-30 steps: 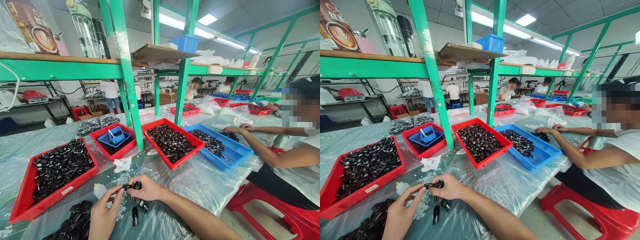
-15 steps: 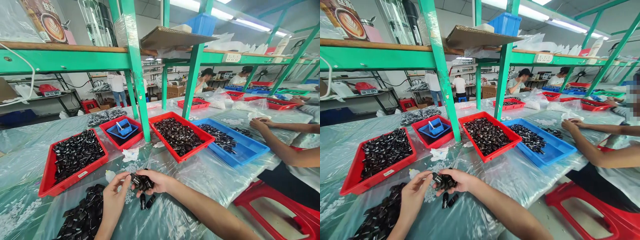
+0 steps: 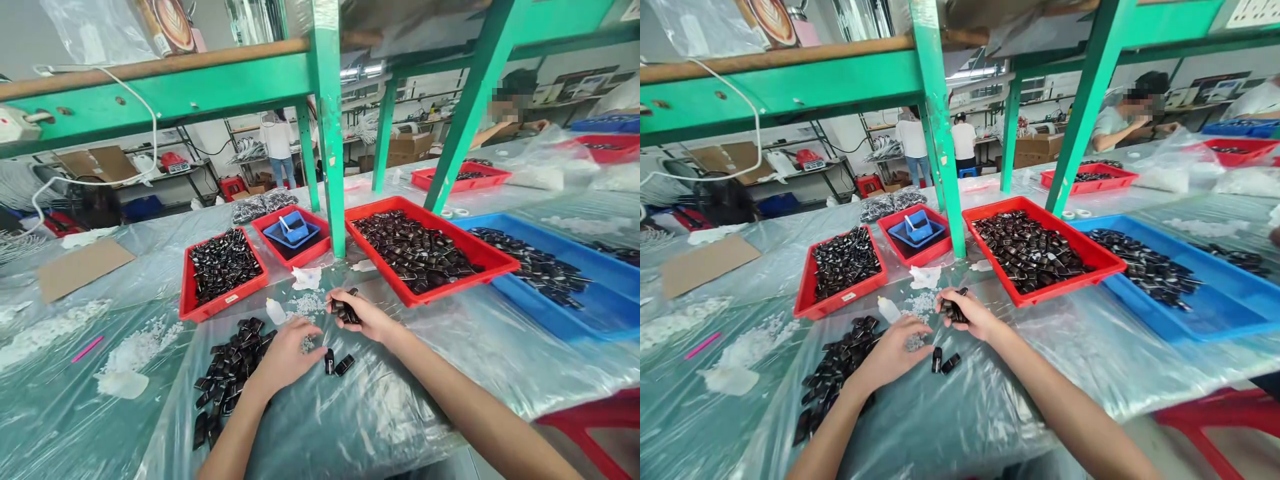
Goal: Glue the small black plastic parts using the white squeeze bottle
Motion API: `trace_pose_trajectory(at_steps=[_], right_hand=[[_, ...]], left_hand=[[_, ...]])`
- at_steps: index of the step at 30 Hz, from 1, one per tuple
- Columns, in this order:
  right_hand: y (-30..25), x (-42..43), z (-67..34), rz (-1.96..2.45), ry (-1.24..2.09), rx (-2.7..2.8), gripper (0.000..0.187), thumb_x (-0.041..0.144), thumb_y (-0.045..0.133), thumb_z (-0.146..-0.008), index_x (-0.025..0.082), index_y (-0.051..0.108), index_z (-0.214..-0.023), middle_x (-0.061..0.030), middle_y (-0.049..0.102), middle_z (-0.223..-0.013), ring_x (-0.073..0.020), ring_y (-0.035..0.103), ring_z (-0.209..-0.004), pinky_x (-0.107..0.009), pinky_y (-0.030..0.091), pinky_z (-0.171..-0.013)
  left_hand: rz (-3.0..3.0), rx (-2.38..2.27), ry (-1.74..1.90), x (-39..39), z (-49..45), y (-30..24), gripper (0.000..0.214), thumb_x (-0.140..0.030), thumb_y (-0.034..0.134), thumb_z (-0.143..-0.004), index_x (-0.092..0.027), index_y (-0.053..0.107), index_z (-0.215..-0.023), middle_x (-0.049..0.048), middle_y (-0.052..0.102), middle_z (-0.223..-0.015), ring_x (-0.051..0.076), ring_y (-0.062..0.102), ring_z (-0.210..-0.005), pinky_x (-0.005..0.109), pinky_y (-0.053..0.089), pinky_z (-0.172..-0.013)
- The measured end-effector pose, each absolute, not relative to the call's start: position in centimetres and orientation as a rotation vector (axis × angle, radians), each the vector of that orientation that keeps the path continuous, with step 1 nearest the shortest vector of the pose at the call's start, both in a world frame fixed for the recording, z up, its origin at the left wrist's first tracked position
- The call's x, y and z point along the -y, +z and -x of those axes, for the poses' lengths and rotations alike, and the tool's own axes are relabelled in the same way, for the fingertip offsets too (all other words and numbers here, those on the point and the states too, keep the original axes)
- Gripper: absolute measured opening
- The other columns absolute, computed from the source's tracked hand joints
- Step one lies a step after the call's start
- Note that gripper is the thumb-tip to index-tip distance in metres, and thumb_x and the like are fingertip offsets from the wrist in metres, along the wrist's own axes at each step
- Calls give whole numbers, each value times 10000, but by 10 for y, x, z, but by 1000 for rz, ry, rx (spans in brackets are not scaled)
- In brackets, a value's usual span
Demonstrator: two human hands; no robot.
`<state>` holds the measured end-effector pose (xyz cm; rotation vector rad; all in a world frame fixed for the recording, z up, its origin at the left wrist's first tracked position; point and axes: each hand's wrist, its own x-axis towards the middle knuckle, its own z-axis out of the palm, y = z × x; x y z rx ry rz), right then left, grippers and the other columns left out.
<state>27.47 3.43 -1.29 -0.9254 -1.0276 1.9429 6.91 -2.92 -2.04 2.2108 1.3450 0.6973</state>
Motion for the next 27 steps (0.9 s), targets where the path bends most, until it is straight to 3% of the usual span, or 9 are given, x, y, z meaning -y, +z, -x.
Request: trace_pose_trajectory(at_steps=[3,6,9,16,22,27], right_hand=[[-13,-34,-275,984,1747,1215,325,472,736,-785,191,610,-887,-3,672,-749,-92,598,-433,-134,175,-288],[-15,-32,-272,994,1574,1376,331,481,750,-783,195,602,-859,2,668,-752,-101,608,-438,-139,203,-284],[-18,-31,-270,945,1624,1432,347,501,750,-790,203,613,-901,2,678,-778,-104,613,-449,-144,207,-282],[-19,-27,-268,904,1833,1387,423,482,798,-740,201,609,-993,-2,697,-813,-93,603,-449,-143,203,-289],[-20,-27,-268,881,1875,1390,396,524,752,-775,189,610,-934,-16,691,-826,-93,601,-451,-140,173,-293],[-19,-27,-270,917,1833,1436,401,552,735,-784,186,620,-901,1,668,-792,-91,599,-451,-138,168,-300]], left_hand=[[-2222,-1279,541,36,-76,-21,247,-286,769,-820,-238,723,-1057,48,686,-1033,258,613,-1035,395,458,-962],[-2199,-1231,480,38,-79,-23,134,-250,729,-849,-231,707,-980,40,675,-1020,247,605,-1037,381,452,-953],[-2162,-1222,468,36,-79,-24,27,-207,676,-868,-222,673,-890,29,666,-956,232,603,-994,364,452,-924],[-2126,-1175,496,37,-77,-26,179,-206,716,-823,-226,658,-991,45,667,-1094,247,582,-1098,378,425,-985],[-2016,-1144,508,39,-78,-28,278,-200,776,-710,-214,628,-946,29,653,-1000,212,598,-935,311,459,-824],[-1872,-1114,784,35,-79,-23,135,-166,654,-781,-209,608,-901,-6,632,-845,161,584,-779,274,450,-737]])
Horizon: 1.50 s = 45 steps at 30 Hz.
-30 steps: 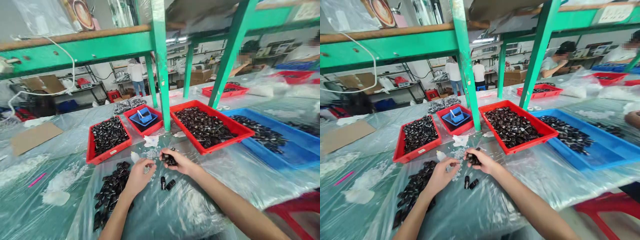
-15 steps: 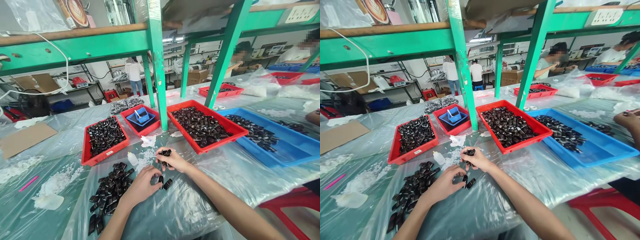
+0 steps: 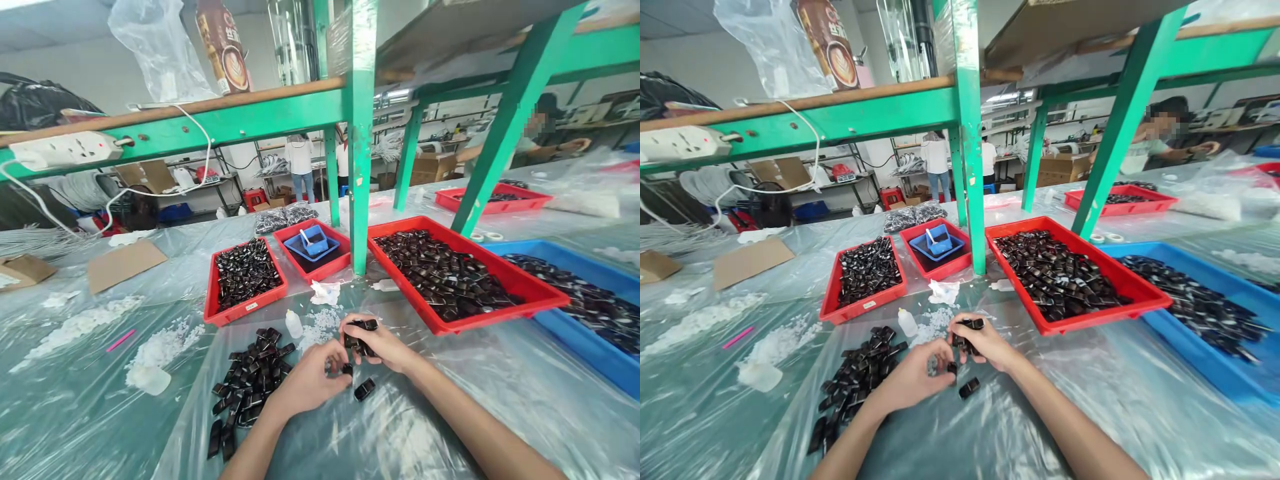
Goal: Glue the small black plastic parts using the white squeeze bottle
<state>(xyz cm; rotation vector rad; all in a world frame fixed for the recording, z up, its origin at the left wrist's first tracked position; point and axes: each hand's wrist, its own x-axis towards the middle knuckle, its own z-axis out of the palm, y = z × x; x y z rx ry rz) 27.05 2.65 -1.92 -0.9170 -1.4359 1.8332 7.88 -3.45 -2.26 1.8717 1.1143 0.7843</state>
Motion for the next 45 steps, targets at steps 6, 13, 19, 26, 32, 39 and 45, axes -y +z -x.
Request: trace_pose_trajectory(at_steps=[6,13,19,26,32,39,45], right_hand=[[-17,-21,-267,983,1772,1582,437,580,711,-793,186,654,-971,-6,691,-799,-83,582,-433,-145,172,-296],[-19,-14,-260,1094,1725,1626,482,583,746,-743,185,636,-993,1,693,-777,-72,557,-428,-161,242,-327],[-32,-24,-262,1014,1596,1556,469,616,742,-727,193,626,-890,22,656,-699,-74,508,-406,-204,389,-381],[-27,-27,-266,1027,1562,1582,479,646,710,-750,188,610,-851,-15,690,-789,-78,537,-419,-181,240,-316],[-30,-26,-264,1055,1570,1553,493,646,725,-729,194,614,-891,-12,693,-765,-85,527,-408,-193,244,-322],[-30,-27,-265,1052,1547,1579,489,652,715,-740,185,627,-856,-20,698,-784,-84,534,-417,-198,266,-340],[-26,-28,-267,1035,1528,1609,480,647,701,-765,182,624,-853,-23,696,-811,-78,544,-427,-188,271,-346]], left_hand=[[-1680,-1331,1432,18,-73,-27,110,-277,652,-843,-196,626,-912,0,636,-779,142,546,-682,263,419,-650],[-1680,-1388,1483,15,-79,-39,133,-331,665,-855,-200,642,-861,11,663,-777,162,585,-715,279,451,-674],[-2079,-1586,1143,17,-68,-37,69,-269,635,-904,-231,679,-940,41,717,-960,242,639,-950,377,454,-856],[-2407,-1746,605,19,-70,-42,113,-167,627,-890,-220,726,-906,60,703,-964,288,617,-973,441,430,-873],[-2426,-1783,513,21,-74,-39,151,-178,590,-920,-219,730,-955,72,695,-992,293,613,-1012,433,432,-876],[-2446,-1761,477,22,-77,-38,147,-144,576,-909,-202,707,-873,72,686,-954,291,606,-971,429,420,-855],[-2408,-1777,616,21,-79,-39,144,-159,565,-918,-209,674,-838,63,684,-925,283,617,-946,420,430,-846]])
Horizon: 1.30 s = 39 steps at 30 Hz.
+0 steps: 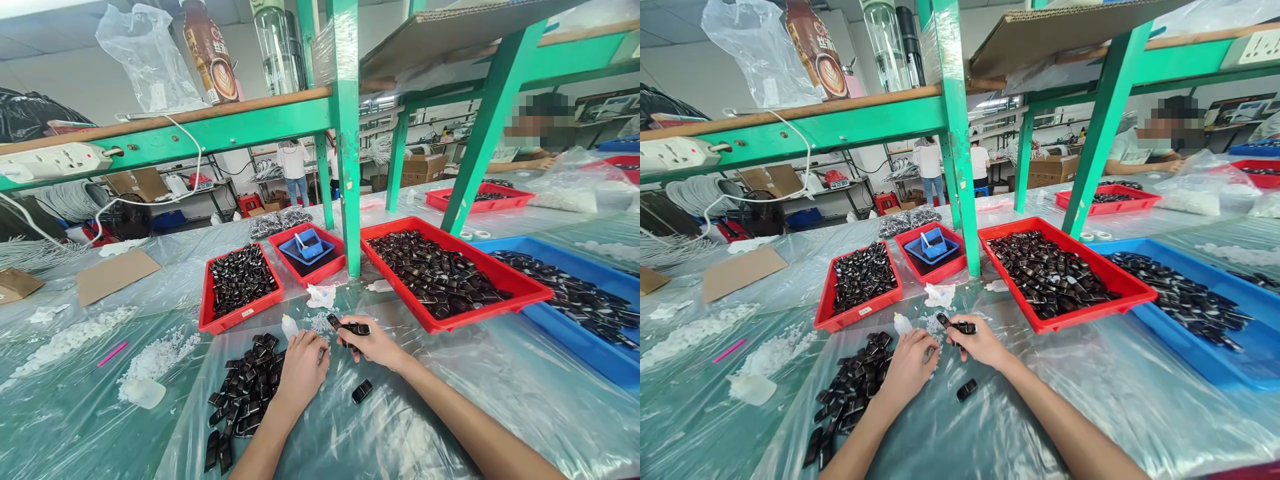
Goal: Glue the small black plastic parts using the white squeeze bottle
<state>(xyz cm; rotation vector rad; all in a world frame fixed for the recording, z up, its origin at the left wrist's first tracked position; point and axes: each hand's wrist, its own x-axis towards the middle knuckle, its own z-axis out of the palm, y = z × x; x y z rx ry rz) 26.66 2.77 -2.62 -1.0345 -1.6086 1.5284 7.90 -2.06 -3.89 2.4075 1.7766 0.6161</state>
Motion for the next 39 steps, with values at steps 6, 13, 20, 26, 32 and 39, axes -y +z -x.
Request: trace_pose_trajectory(at_steps=[6,13,20,26,32,39], right_hand=[[-23,-26,-267,1016,1514,1620,451,631,697,-785,192,634,-867,-12,693,-791,-81,540,-424,-186,283,-340],[-35,-31,-267,985,1496,1652,440,622,688,-809,186,645,-843,-8,679,-770,-80,528,-428,-196,384,-369],[-39,-29,-266,953,1495,1693,440,623,679,-819,185,662,-864,2,670,-747,-78,509,-422,-222,437,-416],[-35,-26,-268,921,1511,1796,394,583,668,-849,196,678,-918,-1,681,-761,-90,520,-447,-219,425,-421],[-34,-25,-270,869,1510,1919,382,567,624,-896,190,680,-884,-6,664,-783,-87,525,-468,-215,432,-440],[-30,-24,-270,893,1502,1953,377,561,618,-903,188,660,-869,-3,665,-788,-80,524,-455,-211,422,-444]], left_hand=[[-2223,-1744,1002,20,-78,-35,120,-174,570,-880,-224,628,-787,26,678,-801,225,626,-803,359,448,-793],[-1771,-1540,1305,14,-70,-36,130,-304,616,-856,-206,659,-782,8,670,-738,163,593,-686,272,448,-668],[-1519,-1363,1393,10,-68,-36,259,-435,673,-834,-180,652,-800,16,618,-726,147,530,-669,248,416,-612],[-1509,-1213,1280,13,-65,-25,404,-586,647,-849,-184,605,-837,3,541,-753,140,479,-683,250,405,-634],[-1515,-1162,1159,15,-64,-20,420,-604,617,-875,-187,575,-858,-16,496,-736,132,443,-670,250,389,-643],[-1527,-1163,1153,15,-61,-23,406,-596,587,-903,-192,570,-877,-16,485,-732,139,446,-684,254,396,-647]])
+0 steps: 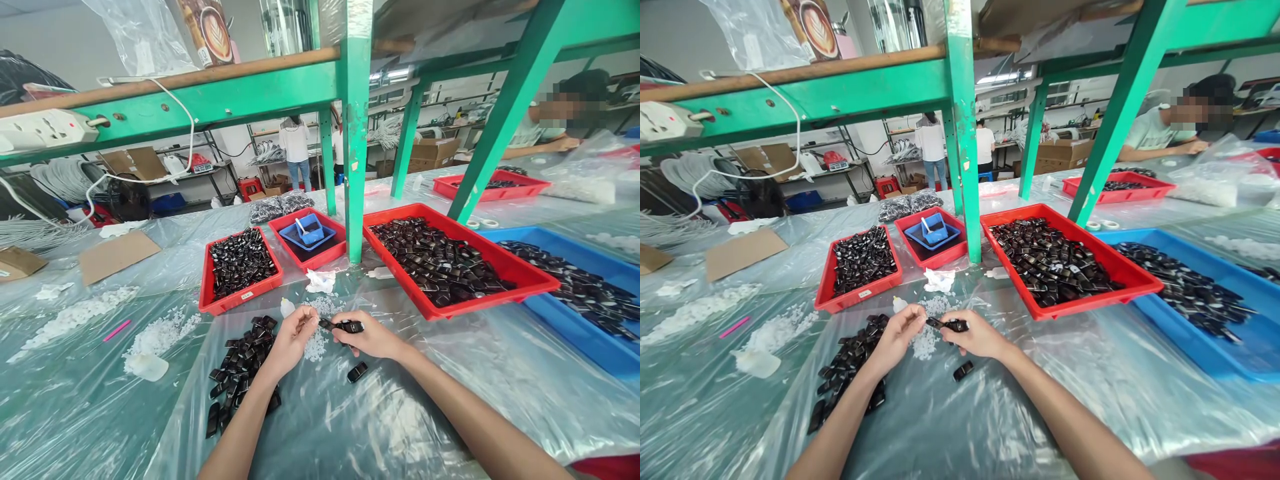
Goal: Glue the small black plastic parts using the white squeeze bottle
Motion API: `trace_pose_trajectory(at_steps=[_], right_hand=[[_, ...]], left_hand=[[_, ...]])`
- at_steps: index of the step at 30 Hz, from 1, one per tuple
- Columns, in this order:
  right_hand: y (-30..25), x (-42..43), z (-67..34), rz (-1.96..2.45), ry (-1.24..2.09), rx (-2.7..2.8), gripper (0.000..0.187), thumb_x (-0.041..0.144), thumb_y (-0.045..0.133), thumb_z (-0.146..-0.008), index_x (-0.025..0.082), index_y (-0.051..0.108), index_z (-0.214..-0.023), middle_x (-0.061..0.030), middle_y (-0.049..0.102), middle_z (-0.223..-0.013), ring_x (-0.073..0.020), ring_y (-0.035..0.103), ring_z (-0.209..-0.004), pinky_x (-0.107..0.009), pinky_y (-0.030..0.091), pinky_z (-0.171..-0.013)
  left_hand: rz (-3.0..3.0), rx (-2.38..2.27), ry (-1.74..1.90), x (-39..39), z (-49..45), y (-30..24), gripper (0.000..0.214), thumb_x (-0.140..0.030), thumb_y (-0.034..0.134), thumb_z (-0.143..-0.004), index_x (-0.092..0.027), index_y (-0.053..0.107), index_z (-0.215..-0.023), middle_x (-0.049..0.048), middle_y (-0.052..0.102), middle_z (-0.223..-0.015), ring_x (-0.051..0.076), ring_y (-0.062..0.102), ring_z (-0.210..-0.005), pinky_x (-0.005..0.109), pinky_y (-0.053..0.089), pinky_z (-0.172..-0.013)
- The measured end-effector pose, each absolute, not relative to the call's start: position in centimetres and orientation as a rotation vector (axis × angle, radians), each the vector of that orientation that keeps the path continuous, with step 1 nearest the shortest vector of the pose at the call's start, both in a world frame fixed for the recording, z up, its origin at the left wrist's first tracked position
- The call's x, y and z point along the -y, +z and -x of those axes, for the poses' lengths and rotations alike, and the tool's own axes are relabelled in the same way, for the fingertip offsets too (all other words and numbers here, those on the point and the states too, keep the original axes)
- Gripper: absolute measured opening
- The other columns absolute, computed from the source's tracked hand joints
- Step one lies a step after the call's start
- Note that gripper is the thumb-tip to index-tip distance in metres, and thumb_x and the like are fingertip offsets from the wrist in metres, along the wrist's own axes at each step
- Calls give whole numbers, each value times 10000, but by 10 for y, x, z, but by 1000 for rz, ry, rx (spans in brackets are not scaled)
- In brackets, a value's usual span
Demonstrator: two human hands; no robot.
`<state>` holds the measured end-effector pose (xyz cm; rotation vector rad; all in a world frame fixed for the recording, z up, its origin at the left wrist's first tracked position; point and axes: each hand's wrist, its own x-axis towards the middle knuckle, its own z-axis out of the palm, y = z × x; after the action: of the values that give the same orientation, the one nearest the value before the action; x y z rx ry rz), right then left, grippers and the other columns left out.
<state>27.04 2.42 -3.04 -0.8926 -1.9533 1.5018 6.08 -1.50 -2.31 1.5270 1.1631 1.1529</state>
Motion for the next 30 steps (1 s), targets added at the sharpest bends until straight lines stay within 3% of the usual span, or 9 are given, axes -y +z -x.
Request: trace_pose_trajectory(at_steps=[8,17,24,30], right_hand=[[-32,-23,-271,910,1492,1948,391,566,627,-897,177,662,-921,-13,680,-803,-75,526,-452,-209,438,-450],[-25,-24,-270,842,1621,1844,423,589,655,-872,166,662,-868,-11,668,-772,-67,521,-450,-201,447,-437],[-18,-22,-273,924,1790,1727,426,589,702,-835,179,651,-934,-30,710,-826,-69,564,-448,-144,226,-318],[-19,-24,-274,931,1797,1740,428,591,707,-831,179,657,-938,-22,709,-809,-66,566,-452,-134,236,-315]], left_hand=[[-1612,-1111,1054,15,-52,-25,358,-544,529,-963,-195,527,-885,-31,410,-729,125,371,-660,244,335,-607],[-1647,-1074,927,13,-41,-20,347,-522,518,-975,-184,547,-903,-15,466,-754,146,433,-718,260,365,-677],[-1595,-1032,905,16,-42,-12,357,-530,559,-948,-177,559,-898,-3,517,-773,158,488,-752,277,395,-735],[-1611,-1041,914,16,-43,-12,349,-520,552,-955,-178,555,-886,-3,518,-765,157,489,-747,274,393,-728]])
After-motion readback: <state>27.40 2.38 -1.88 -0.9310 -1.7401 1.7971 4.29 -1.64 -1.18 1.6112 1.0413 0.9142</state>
